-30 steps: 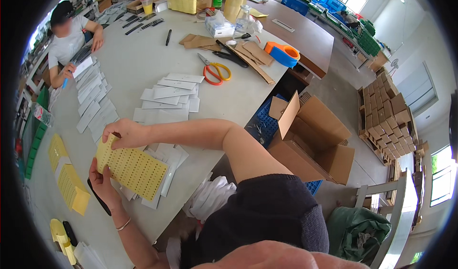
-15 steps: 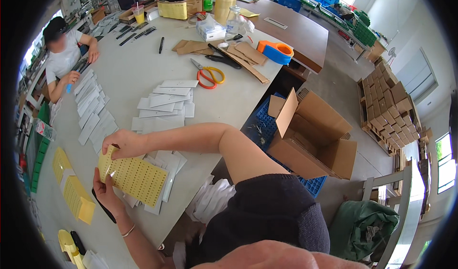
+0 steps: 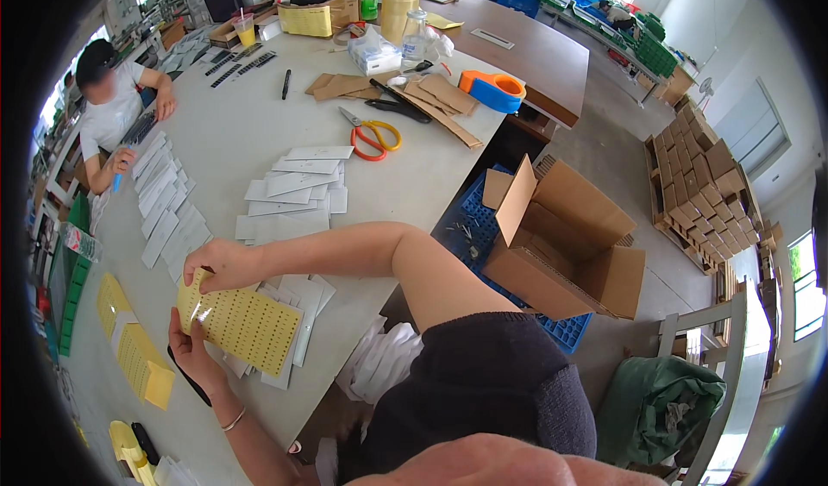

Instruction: The recorder peels small yellow labels and applies them to white component strips, then organizes and stacks the strips at a factory workbench before inserting them into a housing.

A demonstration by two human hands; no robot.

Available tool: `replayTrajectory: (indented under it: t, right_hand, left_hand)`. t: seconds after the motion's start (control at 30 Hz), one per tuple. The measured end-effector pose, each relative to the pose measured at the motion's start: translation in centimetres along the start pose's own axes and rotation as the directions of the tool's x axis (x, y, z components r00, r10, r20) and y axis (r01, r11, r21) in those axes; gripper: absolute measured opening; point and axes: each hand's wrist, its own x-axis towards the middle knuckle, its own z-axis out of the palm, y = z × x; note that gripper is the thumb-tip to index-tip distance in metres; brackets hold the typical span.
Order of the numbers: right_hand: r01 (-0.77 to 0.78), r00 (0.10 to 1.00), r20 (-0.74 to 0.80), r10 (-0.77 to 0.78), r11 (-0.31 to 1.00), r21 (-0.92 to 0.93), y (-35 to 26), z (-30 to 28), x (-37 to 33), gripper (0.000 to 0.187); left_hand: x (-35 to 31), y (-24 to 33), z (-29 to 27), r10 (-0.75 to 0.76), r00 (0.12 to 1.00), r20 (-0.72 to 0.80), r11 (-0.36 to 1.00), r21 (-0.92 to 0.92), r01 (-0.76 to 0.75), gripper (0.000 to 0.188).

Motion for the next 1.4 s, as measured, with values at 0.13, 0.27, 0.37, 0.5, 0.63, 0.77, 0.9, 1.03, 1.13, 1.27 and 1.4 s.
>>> replayTrajectory:
  t: [0.13, 0.27, 0.37, 0.5, 0.63, 0.77, 0.9, 1.03, 1.13, 1.27, 1.4]
  right_hand:
    - [0.112, 0.994, 0.014, -0.112, 0.994, -0.01, 0.9, 2.2, 1.1, 0.024]
    - [0.096, 0.995, -0.024, -0.098, 0.993, -0.074, 1.5, 1.2, 0.8, 0.031]
    - [-0.053, 0.999, -0.005, 0.053, 0.998, -0.046, 1.7, -1.0, 0.3, 0.035]
    - [-0.186, 0.972, 0.15, 0.18, 0.982, 0.027, 0.6, -0.5, 0.7, 0.034]
    - [-0.19, 0.971, 0.137, 0.195, 0.98, -0.05, 0.6, 0.3, 0.8, 0.035]
    - [-0.094, 0.992, 0.068, 0.104, 0.986, -0.134, 1.0, 0.2, 0.7, 0.034]
    - [-0.115, 0.99, 0.056, 0.126, 0.978, -0.172, 1.1, 0.2, 0.7, 0.027]
    - [-0.033, 0.998, 0.037, 0.044, 0.962, -0.27, 1.3, 0.2, 0.7, 0.021]
    - [0.043, 0.999, 0.016, -0.04, 0.953, -0.3, 1.4, 0.2, 0.7, 0.018]
    - [-0.032, 0.999, 0.029, 0.028, 0.993, 0.117, 1.1, 0.2, 0.8, 0.011]
    - [-0.309, 0.951, 0.114, 0.288, 0.91, 0.276, -0.2, 0.6, 0.3, 0.012]
  left_hand:
    - [-0.8, -0.8, -2.2, 0.021, 0.998, -0.065, 0.998, 0.052, -0.017, 0.045]
    - [-0.5, -0.3, -1.0, -0.002, 0.999, -0.055, 0.997, 0.071, 0.006, 0.044]
    - [0.5, -0.2, 0.5, 0.051, 0.998, -0.026, 0.959, 0.279, -0.042, 0.043]
    - [-0.3, -0.5, -0.3, 0.023, 0.997, -0.08, 0.999, 0.034, -0.021, 0.044]
    - [-0.9, 0.2, -1.0, 0.139, 0.986, -0.091, 0.939, 0.328, -0.102, 0.041]
    - [-0.9, 1.0, -1.1, 0.215, 0.976, -0.034, 0.901, 0.393, -0.185, 0.034]
    - [-0.8, 1.6, -1.4, 0.23, 0.973, 0.0, 0.853, 0.482, -0.201, 0.022]
    - [-0.4, 0.5, -1.5, 0.304, 0.952, -0.025, 0.819, 0.517, -0.248, 0.016]
    - [-0.1, 0.2, -1.3, 0.325, 0.944, -0.051, 0.927, 0.217, -0.307, 0.011]
    - [-0.3, 0.7, -1.7, -0.062, 0.99, 0.131, 0.949, -0.298, 0.099, 0.006]
    - [-0.8, 1.4, -1.7, -0.158, 0.971, 0.179, 0.787, -0.572, 0.233, 0.004]
